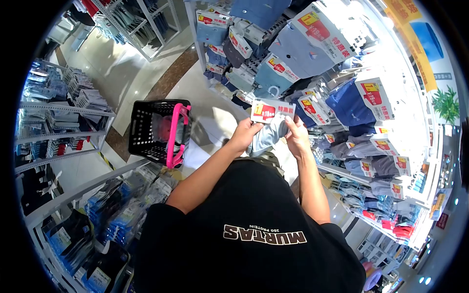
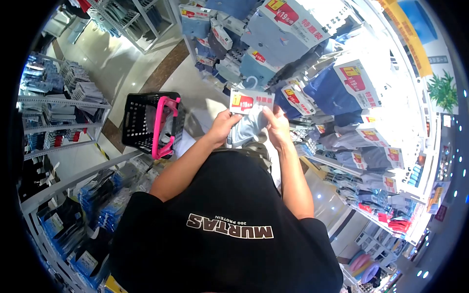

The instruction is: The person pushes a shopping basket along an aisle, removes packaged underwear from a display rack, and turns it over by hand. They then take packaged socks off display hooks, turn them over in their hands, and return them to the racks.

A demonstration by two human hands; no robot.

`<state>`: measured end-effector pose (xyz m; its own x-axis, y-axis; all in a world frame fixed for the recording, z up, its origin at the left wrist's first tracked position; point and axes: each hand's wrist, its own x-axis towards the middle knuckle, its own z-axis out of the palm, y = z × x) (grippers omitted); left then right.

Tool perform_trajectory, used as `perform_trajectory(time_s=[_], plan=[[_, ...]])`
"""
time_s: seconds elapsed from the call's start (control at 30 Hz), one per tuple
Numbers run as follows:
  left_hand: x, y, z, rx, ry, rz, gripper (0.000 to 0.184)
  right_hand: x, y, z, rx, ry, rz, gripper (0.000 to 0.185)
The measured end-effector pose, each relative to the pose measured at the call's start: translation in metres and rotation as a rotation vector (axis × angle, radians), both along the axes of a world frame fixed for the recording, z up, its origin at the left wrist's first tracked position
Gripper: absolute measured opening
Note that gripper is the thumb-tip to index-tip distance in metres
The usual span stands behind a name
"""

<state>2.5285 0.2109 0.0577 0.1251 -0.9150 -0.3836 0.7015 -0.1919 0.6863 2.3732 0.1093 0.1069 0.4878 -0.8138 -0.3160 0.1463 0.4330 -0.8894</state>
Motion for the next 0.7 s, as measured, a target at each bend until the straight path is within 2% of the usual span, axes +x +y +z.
perform_trajectory(time_s=[0.07, 0.17, 0.27, 0.3, 0.33, 0.37, 0.4, 0.43, 0.53, 0.6, 0.7], plan=[[0.005, 0.009, 0.001, 0.021, -0.301, -0.025, 0.026, 0.001, -0.008, -0.011, -0.046, 0.144, 0.133, 0.039], [0.010, 0.015, 0.000, 0.040, -0.450, 0.011, 0.027, 0.005, -0.011, -0.014, -0.052, 0.153, 0.117, 0.033], [0.008, 0.023, -0.004, 0.071, -0.593, 0.098, 0.031, 0.011, -0.029, -0.007, -0.067, 0.105, -0.026, 0.033], [0.009, 0.027, -0.005, 0.080, -0.649, 0.143, 0.033, 0.009, -0.044, -0.017, -0.173, 0.114, -0.062, 0.034], [0.010, 0.031, -0.003, 0.090, -0.707, 0.187, 0.034, 0.009, -0.053, -0.009, -0.202, 0.163, -0.051, 0.034], [0.010, 0.035, 0.000, 0.132, -0.660, 0.221, 0.030, 0.011, -0.061, -0.002, -0.251, 0.289, -0.051, 0.036], [0.014, 0.040, -0.001, 0.146, -0.762, 0.259, 0.028, 0.014, -0.069, 0.003, -0.300, 0.417, -0.052, 0.038], [0.020, 0.045, -0.004, 0.160, -0.864, 0.298, 0.027, 0.024, -0.072, 0.004, -0.247, 0.238, -0.115, 0.040], [0.038, 0.057, 0.012, 0.167, -1.170, 0.509, 0.019, 0.037, -0.089, 0.003, -0.332, 0.134, 0.002, 0.040], [0.055, 0.066, 0.022, 0.147, -1.349, 0.624, 0.017, 0.048, -0.097, -0.004, -0.333, 0.150, 0.024, 0.039], [0.078, 0.081, 0.037, 0.279, -1.556, 0.673, 0.019, 0.053, -0.106, -0.023, -0.360, 0.162, -0.015, 0.038]])
